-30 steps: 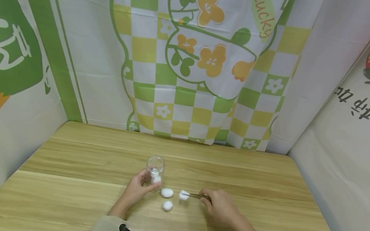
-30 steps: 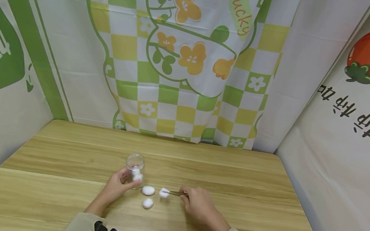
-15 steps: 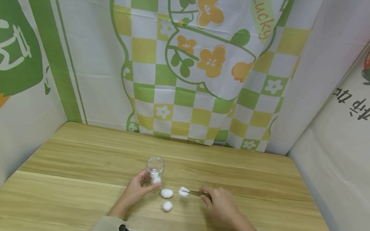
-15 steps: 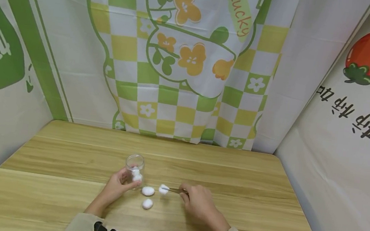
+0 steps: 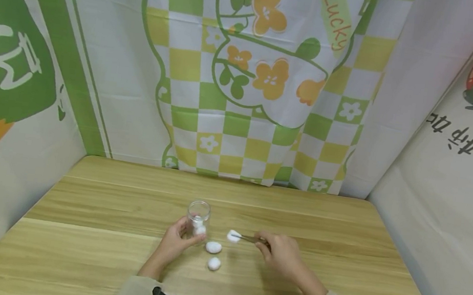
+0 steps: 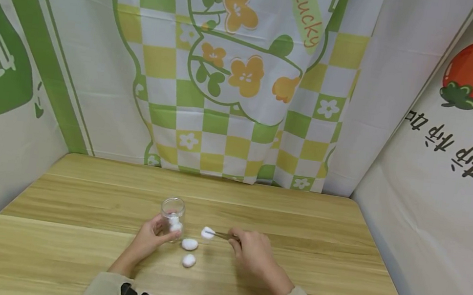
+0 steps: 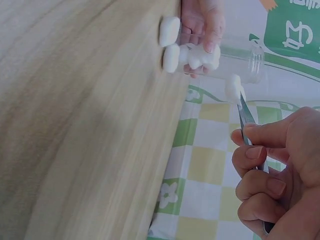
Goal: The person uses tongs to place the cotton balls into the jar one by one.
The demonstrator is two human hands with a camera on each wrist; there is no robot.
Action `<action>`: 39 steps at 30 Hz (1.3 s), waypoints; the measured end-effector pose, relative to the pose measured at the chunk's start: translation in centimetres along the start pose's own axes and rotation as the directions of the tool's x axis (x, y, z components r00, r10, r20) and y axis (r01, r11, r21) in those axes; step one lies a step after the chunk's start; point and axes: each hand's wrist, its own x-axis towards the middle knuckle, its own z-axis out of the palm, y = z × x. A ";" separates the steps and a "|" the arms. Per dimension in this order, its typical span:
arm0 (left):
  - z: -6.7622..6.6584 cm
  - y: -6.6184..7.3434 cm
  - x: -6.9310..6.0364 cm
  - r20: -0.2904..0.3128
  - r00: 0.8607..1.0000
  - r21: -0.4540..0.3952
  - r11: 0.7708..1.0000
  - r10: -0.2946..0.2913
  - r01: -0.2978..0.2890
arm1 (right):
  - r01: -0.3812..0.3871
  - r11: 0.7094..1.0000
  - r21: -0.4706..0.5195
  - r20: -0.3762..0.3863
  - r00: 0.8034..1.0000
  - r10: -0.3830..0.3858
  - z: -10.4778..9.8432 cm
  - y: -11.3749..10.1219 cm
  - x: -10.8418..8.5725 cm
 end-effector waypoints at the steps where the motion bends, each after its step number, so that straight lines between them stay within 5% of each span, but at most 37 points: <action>1: 0.0 0.0 0.0 0.002 1.000 0.001 1.000 -0.001 0.001 | 0.005 1.000 -0.003 -0.008 1.000 -0.005 0.0 0.0 0.0; 39: -0.1 0.1 -0.1 0.015 1.000 -0.019 1.000 -0.005 0.006 | 0.057 0.998 0.009 -0.087 0.995 -0.056 -1.6 -2.7 2.5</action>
